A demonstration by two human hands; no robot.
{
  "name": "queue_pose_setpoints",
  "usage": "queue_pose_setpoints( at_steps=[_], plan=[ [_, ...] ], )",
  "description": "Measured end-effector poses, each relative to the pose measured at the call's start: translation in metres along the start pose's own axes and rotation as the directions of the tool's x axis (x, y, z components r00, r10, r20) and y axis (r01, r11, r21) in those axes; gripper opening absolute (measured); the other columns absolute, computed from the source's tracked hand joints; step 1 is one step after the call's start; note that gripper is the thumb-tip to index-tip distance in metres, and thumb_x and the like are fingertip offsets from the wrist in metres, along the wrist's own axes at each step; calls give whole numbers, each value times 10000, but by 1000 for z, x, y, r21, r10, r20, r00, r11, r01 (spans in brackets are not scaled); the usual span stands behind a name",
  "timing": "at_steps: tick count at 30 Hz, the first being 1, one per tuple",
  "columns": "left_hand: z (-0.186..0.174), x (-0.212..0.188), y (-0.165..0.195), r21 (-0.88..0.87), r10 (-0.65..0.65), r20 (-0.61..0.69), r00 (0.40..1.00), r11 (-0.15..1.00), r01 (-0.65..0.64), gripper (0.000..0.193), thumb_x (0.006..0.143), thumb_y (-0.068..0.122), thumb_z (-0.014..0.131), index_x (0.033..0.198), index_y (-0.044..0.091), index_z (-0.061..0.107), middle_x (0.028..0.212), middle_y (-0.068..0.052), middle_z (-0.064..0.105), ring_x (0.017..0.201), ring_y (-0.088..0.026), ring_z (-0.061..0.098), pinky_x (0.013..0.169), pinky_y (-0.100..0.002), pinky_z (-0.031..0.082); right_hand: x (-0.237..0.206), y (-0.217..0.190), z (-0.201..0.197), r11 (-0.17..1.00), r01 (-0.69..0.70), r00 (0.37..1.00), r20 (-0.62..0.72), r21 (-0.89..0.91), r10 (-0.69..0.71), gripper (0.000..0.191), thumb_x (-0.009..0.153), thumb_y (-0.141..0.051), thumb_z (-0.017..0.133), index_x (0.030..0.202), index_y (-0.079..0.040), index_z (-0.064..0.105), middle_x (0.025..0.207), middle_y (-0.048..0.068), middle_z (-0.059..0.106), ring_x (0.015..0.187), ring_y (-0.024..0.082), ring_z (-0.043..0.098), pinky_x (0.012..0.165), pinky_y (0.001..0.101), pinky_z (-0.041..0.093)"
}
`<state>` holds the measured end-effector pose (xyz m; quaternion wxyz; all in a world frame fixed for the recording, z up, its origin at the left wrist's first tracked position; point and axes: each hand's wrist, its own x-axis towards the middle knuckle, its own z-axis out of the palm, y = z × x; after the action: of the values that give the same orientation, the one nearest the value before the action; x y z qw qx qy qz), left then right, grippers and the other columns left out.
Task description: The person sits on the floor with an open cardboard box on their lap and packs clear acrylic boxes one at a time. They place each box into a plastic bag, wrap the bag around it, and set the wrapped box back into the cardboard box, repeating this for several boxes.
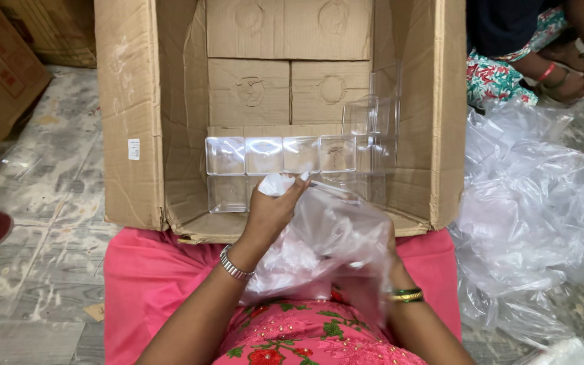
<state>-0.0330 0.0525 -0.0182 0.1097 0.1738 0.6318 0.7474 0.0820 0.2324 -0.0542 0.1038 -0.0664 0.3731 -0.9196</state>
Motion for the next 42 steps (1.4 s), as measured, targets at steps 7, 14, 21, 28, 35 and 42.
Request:
queue_pose_setpoints(
  at_steps=[7, 14, 21, 28, 35, 42],
  plan=[
    [29, -30, -21, 445, -42, 238, 970, 893, -70, 163, 889, 178, 759, 961, 34, 784, 823, -97, 766, 705, -140, 696, 651, -316, 538, -47, 11, 13, 993, -100, 993, 62, -61, 104, 536, 1030, -162, 610, 1491, 60, 450, 1455, 211, 542, 1318, 313, 567, 1135, 409, 453],
    [15, -14, 1, 80, -26, 81, 996, 997, 19, 386, 775, 56, 788, 1130, 52, 636, 989, -22, 725, 858, -139, 724, 773, -287, 606, -131, -80, -68, 670, 449, 476, -476, -592, -740, 560, 1026, -121, 668, 1495, 68, 428, 1476, 227, 507, 1366, 344, 529, 1187, 435, 418],
    [-1, -13, 20, -28, 224, 57, 973, 975, -222, 245, 1074, 104, 655, 1289, -10, 688, 1137, -83, 643, 1002, -142, 587, 862, -276, 493, -209, -92, -201, 187, -394, -277, -78, -900, -958, 595, 1021, -80, 726, 1499, 75, 406, 1498, 243, 473, 1414, 375, 490, 1238, 461, 383],
    [-6, -13, 35, -16, 338, 48, 940, 941, -337, 296, 1176, 207, 499, 1339, 12, 650, 1317, -60, 682, 1243, -134, 616, 1104, -275, 475, -181, -85, -239, 86, -511, 7, -104, -855, -995, 746, 1185, -301, 746, 1639, 89, 302, 1726, 264, 356, 1638, 383, 352, 1381, 453, 232],
    [-24, -19, 45, -207, 142, 82, 987, 971, -122, 453, 863, 26, 717, 1311, -5, 662, 1106, -48, 685, 979, -143, 642, 874, -285, 532, -142, -97, -200, 159, -626, 136, -308, -763, -942, 791, 987, -264, 839, 1580, 16, 396, 1562, 242, 438, 1454, 410, 428, 1232, 485, 327],
    [-24, -18, 38, -177, 65, 39, 997, 983, -58, 178, 890, 28, 778, 1047, 2, 699, 955, -25, 719, 844, -123, 684, 745, -290, 582, -117, -134, -90, 19, -641, 122, -126, -767, -984, 362, 873, -155, 877, 1142, 3, 694, 1240, 169, 600, 1150, 318, 602, 905, 418, 485]
  ],
)
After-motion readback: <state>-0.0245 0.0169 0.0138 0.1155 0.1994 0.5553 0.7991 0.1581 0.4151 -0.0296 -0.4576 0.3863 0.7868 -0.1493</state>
